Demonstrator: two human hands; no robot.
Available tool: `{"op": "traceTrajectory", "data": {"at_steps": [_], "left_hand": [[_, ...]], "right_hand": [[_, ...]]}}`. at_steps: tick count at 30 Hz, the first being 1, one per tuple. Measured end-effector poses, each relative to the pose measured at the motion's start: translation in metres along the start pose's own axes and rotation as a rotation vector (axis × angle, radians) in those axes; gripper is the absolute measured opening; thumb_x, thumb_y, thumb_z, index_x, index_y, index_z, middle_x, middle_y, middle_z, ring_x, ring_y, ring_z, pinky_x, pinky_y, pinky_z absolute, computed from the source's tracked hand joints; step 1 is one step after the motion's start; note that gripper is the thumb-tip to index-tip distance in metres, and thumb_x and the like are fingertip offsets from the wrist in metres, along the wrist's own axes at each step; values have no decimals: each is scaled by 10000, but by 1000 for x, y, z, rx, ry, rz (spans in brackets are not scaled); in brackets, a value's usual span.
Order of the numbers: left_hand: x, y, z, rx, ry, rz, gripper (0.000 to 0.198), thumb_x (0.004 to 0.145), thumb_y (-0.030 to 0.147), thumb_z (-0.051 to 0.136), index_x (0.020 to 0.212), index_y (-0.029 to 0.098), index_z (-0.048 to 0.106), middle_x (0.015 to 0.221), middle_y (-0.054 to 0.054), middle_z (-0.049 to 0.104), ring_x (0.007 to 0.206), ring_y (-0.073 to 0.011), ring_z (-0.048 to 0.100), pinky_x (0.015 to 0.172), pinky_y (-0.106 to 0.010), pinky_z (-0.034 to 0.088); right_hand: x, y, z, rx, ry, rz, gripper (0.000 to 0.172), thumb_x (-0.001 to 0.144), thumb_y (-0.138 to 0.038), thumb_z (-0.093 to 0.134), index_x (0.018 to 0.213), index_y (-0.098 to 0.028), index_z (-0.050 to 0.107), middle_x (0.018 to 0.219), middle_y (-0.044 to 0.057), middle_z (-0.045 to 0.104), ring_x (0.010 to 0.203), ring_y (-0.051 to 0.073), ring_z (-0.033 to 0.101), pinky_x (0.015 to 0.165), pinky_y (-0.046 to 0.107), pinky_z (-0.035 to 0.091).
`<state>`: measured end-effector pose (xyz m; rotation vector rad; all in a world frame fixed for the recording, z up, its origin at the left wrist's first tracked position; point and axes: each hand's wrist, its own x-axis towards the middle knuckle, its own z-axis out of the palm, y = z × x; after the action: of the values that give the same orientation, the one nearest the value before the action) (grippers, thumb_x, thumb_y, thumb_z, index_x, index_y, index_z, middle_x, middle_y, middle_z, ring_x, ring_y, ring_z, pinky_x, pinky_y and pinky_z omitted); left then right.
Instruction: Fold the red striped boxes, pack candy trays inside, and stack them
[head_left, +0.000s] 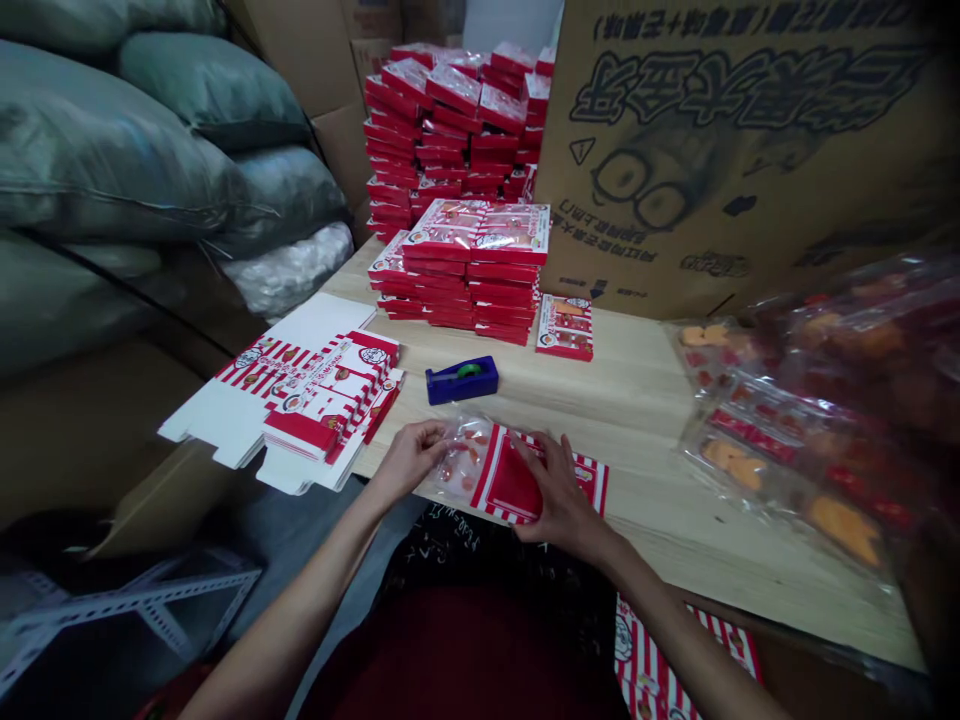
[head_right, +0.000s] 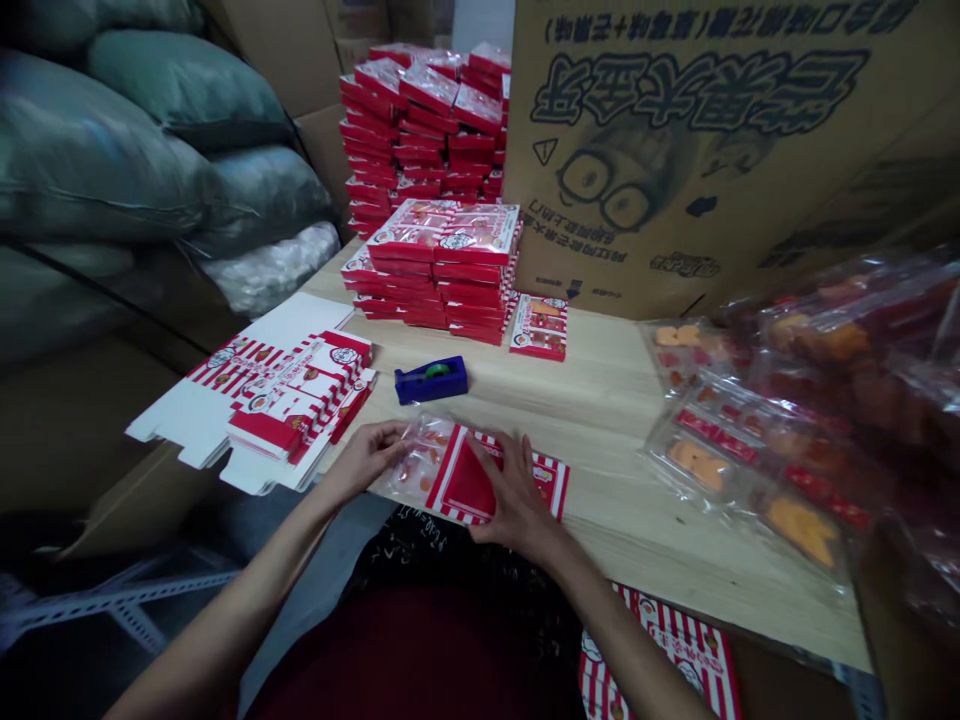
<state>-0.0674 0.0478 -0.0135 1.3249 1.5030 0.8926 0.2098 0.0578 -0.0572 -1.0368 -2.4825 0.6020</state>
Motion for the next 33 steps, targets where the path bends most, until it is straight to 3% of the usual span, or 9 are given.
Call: {"op": "traceTrajectory", "data": {"at_steps": [8, 13, 16, 19, 22, 25, 28, 33], "left_hand": [[5, 32, 22, 127, -170, 148, 184, 885, 266, 621, 817, 150, 748, 703, -11, 683, 643, -144, 574, 611, -234, 400], [12, 51, 40, 193, -215, 227, 228, 879, 162, 562, 711, 153, 717, 655, -3, 651, 634, -143, 570, 604, -239, 395], [12, 67, 50, 214, -190, 311, 243, 947, 195, 536, 918, 169, 776, 811, -41, 744, 747, -175, 650, 704, -279, 468], [6, 84, 53, 241, -19, 453, 324, 981, 238, 571, 1277, 190, 695, 1150, -112, 766, 982, -224, 711, 885, -362, 529], [-1, 101, 51, 302, 57, 557, 309, 1001, 206, 562, 1283, 183, 686, 1211, -127, 754, 1068, -236, 721, 961, -404, 550], [-9, 117, 50, 378, -36, 669, 261, 1030, 176, 517, 1187, 188, 725, 1167, -108, 774, 1074, -222, 733, 980, -394, 574], [-16, 129, 56, 480, -96, 782, 302, 1034, 145, 495, 1284, 173, 662, 1280, -129, 722, 1176, -223, 691, 1031, -396, 570], [-25, 141, 70, 600, -292, 869, 394, 990, 112, 560, 1382, 147, 556, 1352, -157, 659, 1291, -273, 606, 1070, -449, 560]], "right_hand": [[2, -24, 3, 9, 192, 27, 1276, 610, -261, 829, 1650, -326, 93, 1551, 159, 221, 1490, 494, 264, 1224, 751, 104], [-6, -25, 5, 30, 286, 115, 1268, 607, -271, 816, 1650, -349, 98, 1534, 144, 253, 1438, 483, 318, 1185, 766, 195], [-5, -25, -1, 23, 407, 172, 1300, 606, -292, 843, 1651, -363, 73, 1500, 142, 282, 1387, 463, 364, 1136, 738, 314], [0, -28, -8, 10, 535, 226, 1349, 603, -298, 868, 1655, -352, 25, 1472, 145, 290, 1358, 444, 382, 1112, 717, 358], [5, -37, -10, 5, 676, 258, 1375, 605, -306, 879, 1655, -341, -9, 1486, 152, 260, 1372, 439, 361, 1108, 712, 368], [8, -47, -2, -15, 837, 262, 1360, 620, -333, 874, 1653, -335, -11, 1500, 153, 229, 1376, 442, 342, 1091, 706, 390], [5, -54, 14, -4, 973, 294, 1362, 636, -366, 879, 1653, -347, -28, 1509, 145, 215, 1372, 442, 348, 1081, 688, 405], [-13, -58, 26, 282, 1021, 443, 1328, 678, -480, 880, 1655, -344, -10, 1561, 145, 228, 1427, 438, 319, 1135, 674, 341]]}}
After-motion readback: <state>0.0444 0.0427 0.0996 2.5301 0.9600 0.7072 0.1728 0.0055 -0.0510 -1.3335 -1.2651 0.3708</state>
